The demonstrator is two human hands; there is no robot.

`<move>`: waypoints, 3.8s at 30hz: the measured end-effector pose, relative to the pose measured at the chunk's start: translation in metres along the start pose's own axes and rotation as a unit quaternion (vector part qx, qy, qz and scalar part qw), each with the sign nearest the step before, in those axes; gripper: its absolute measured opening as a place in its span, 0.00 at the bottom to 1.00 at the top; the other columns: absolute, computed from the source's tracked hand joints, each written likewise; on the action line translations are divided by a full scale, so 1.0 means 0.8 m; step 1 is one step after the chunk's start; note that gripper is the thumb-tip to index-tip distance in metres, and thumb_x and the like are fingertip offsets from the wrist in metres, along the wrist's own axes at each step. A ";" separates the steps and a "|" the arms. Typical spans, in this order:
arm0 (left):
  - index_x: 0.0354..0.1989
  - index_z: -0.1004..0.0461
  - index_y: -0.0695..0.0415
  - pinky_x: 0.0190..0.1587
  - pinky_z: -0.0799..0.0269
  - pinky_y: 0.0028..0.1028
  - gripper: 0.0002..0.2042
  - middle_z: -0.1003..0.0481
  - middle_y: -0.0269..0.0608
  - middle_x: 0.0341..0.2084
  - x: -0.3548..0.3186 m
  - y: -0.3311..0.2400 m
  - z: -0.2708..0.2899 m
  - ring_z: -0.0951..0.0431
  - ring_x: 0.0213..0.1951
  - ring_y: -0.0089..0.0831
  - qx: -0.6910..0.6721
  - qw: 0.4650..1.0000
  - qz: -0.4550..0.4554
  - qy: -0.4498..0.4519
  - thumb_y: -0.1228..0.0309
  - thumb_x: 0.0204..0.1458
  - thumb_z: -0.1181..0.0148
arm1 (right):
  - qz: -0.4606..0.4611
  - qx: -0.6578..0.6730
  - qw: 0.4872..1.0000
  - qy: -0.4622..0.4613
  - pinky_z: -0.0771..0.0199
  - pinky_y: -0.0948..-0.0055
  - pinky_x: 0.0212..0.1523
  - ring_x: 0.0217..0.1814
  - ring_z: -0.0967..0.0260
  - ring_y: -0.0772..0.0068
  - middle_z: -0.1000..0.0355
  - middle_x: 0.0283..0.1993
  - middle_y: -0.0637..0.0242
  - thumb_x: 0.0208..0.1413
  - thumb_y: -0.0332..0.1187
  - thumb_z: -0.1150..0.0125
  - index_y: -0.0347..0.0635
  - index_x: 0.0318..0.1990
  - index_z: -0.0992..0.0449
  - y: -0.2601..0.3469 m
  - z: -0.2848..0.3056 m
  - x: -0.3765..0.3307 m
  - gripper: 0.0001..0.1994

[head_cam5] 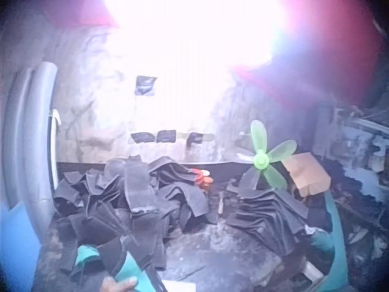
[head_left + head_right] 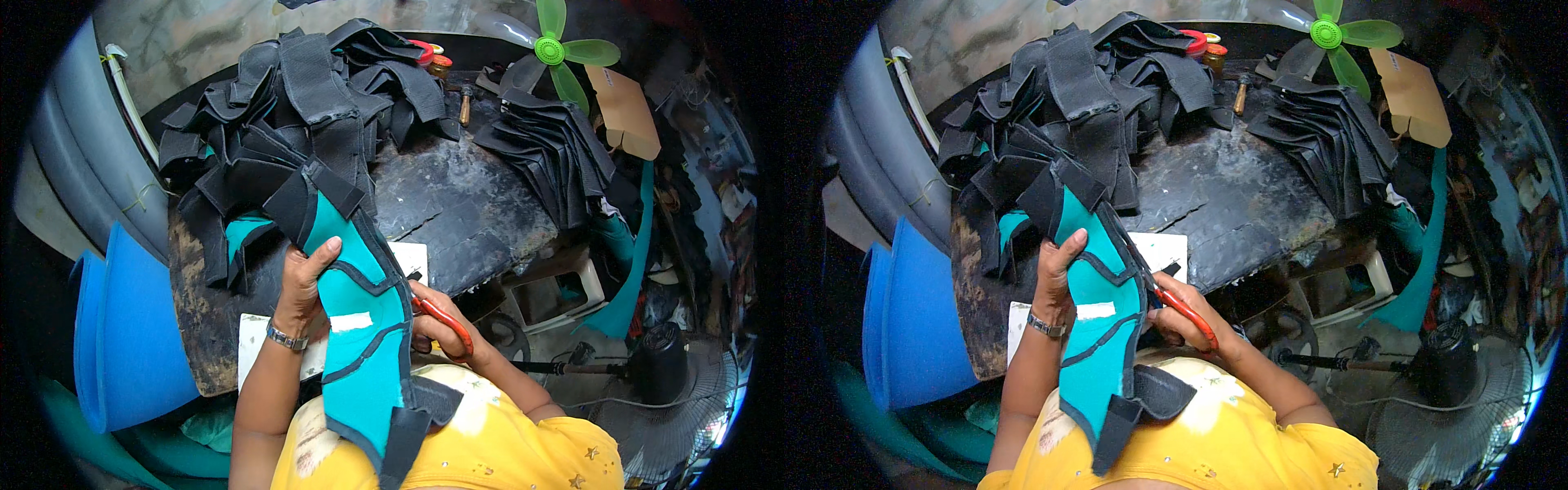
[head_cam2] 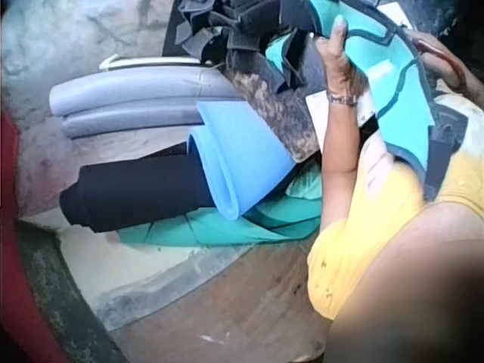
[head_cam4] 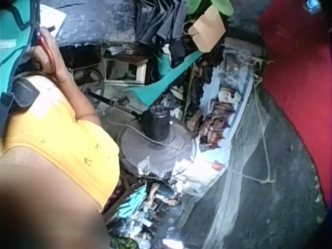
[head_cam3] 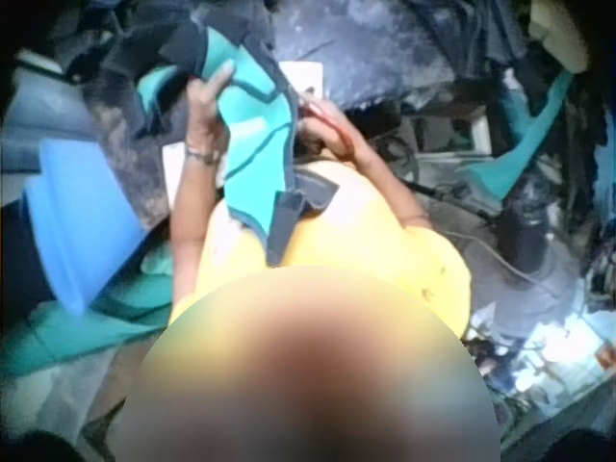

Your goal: The person uses red-handled scissors to trim the black edges of teal foam pieces. They hold each piece with the left hand, cut along the perimeter, and place the trimmed pieces into a pile on the workbench. The person repeats this process for several foam pieces throughout the clip.

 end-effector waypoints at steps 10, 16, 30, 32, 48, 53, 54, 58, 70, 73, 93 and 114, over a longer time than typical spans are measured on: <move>0.52 0.32 0.62 0.47 0.27 0.29 0.22 0.25 0.40 0.44 -0.004 -0.002 -0.005 0.24 0.43 0.28 0.027 0.999 -0.020 -0.006 0.72 0.48 0.35 | 0.018 -0.131 0.990 -0.049 0.42 0.80 0.18 0.17 0.42 0.84 0.36 0.19 0.73 0.51 0.29 0.48 0.39 0.54 0.35 0.010 0.009 0.002 0.20; 0.51 0.32 0.63 0.46 0.26 0.28 0.21 0.26 0.41 0.43 -0.008 0.004 -0.009 0.24 0.42 0.29 0.000 1.000 0.006 -0.006 0.73 0.48 0.35 | 0.084 -0.176 0.976 -0.098 0.37 0.80 0.26 0.25 0.38 0.83 0.32 0.26 0.70 0.49 0.27 0.47 0.36 0.51 0.31 0.020 0.011 0.001 0.18; 0.52 0.32 0.63 0.42 0.24 0.28 0.20 0.24 0.41 0.40 -0.014 0.019 -0.019 0.22 0.38 0.29 -0.044 0.997 0.056 0.001 0.72 0.51 0.38 | 0.169 -0.229 0.950 -0.127 0.31 0.75 0.36 0.34 0.31 0.76 0.27 0.38 0.59 0.49 0.26 0.47 0.35 0.51 0.30 0.021 0.014 0.007 0.18; 0.52 0.32 0.63 0.41 0.24 0.28 0.20 0.24 0.41 0.40 -0.015 0.017 -0.020 0.22 0.38 0.29 -0.037 0.998 0.057 -0.005 0.72 0.51 0.38 | 0.166 -0.263 0.942 -0.127 0.30 0.73 0.37 0.35 0.28 0.72 0.27 0.39 0.54 0.50 0.26 0.46 0.34 0.51 0.31 0.021 0.013 0.007 0.19; 0.51 0.32 0.64 0.42 0.24 0.28 0.18 0.23 0.42 0.39 -0.013 0.021 -0.009 0.21 0.37 0.29 -0.005 0.999 0.046 -0.025 0.74 0.51 0.40 | 0.196 -0.308 0.920 -0.142 0.32 0.70 0.29 0.26 0.29 0.67 0.29 0.29 0.53 0.48 0.25 0.46 0.34 0.50 0.31 0.028 0.012 0.001 0.18; 0.53 0.33 0.62 0.42 0.24 0.28 0.20 0.24 0.41 0.41 -0.013 0.033 -0.003 0.22 0.39 0.29 0.012 0.996 0.079 -0.028 0.72 0.52 0.40 | 0.187 -0.299 0.924 -0.145 0.32 0.73 0.28 0.26 0.30 0.75 0.29 0.26 0.56 0.48 0.24 0.46 0.33 0.49 0.31 0.024 0.011 -0.002 0.17; 0.53 0.33 0.62 0.42 0.24 0.28 0.20 0.24 0.41 0.41 -0.013 0.034 -0.003 0.22 0.40 0.29 0.015 0.996 0.083 -0.027 0.72 0.52 0.39 | 0.179 -0.297 0.927 -0.146 0.32 0.73 0.28 0.26 0.30 0.75 0.29 0.26 0.55 0.48 0.24 0.46 0.33 0.49 0.31 0.021 0.014 -0.001 0.17; 0.48 0.30 0.62 0.42 0.24 0.28 0.17 0.24 0.41 0.39 -0.018 0.047 -0.005 0.22 0.39 0.30 -0.016 0.988 0.150 -0.036 0.67 0.53 0.40 | 0.214 -0.292 0.920 -0.151 0.31 0.70 0.29 0.25 0.29 0.66 0.31 0.25 0.52 0.47 0.25 0.45 0.32 0.49 0.32 0.022 0.014 0.002 0.18; 0.52 0.34 0.61 0.39 0.22 0.27 0.23 0.24 0.41 0.38 -0.011 0.035 -0.022 0.21 0.37 0.29 -0.047 0.996 0.075 0.026 0.55 0.57 0.45 | 0.205 -0.236 0.940 -0.136 0.33 0.76 0.27 0.25 0.34 0.78 0.29 0.29 0.63 0.46 0.25 0.50 0.34 0.51 0.32 0.013 0.013 0.010 0.21; 0.51 0.32 0.61 0.38 0.22 0.26 0.21 0.24 0.41 0.39 -0.011 0.034 -0.019 0.21 0.36 0.28 -0.037 0.997 0.065 0.012 0.56 0.57 0.45 | 0.214 -0.258 0.932 -0.138 0.30 0.72 0.33 0.30 0.30 0.72 0.28 0.33 0.57 0.45 0.24 0.49 0.33 0.51 0.32 0.018 0.013 0.009 0.21; 0.50 0.30 0.62 0.44 0.27 0.26 0.19 0.26 0.38 0.43 -0.013 0.017 -0.019 0.25 0.42 0.26 0.014 1.000 0.010 -0.003 0.63 0.55 0.39 | 0.233 -0.309 0.910 -0.151 0.30 0.75 0.32 0.31 0.29 0.78 0.27 0.30 0.55 0.51 0.24 0.45 0.33 0.50 0.31 0.028 0.010 0.001 0.17; 0.47 0.28 0.63 0.39 0.25 0.25 0.17 0.24 0.40 0.38 -0.014 0.011 -0.015 0.23 0.37 0.27 0.019 0.999 0.009 -0.032 0.64 0.55 0.40 | 0.200 -0.309 0.917 -0.150 0.29 0.70 0.31 0.32 0.23 0.62 0.27 0.30 0.48 0.51 0.24 0.47 0.34 0.49 0.32 0.022 0.014 0.008 0.16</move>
Point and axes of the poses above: each hand's wrist, its own x-axis towards the middle knuckle, its own z-axis out of the back of the hand, y = z × x, the point moved 9 cm from there along x, towards the middle knuckle
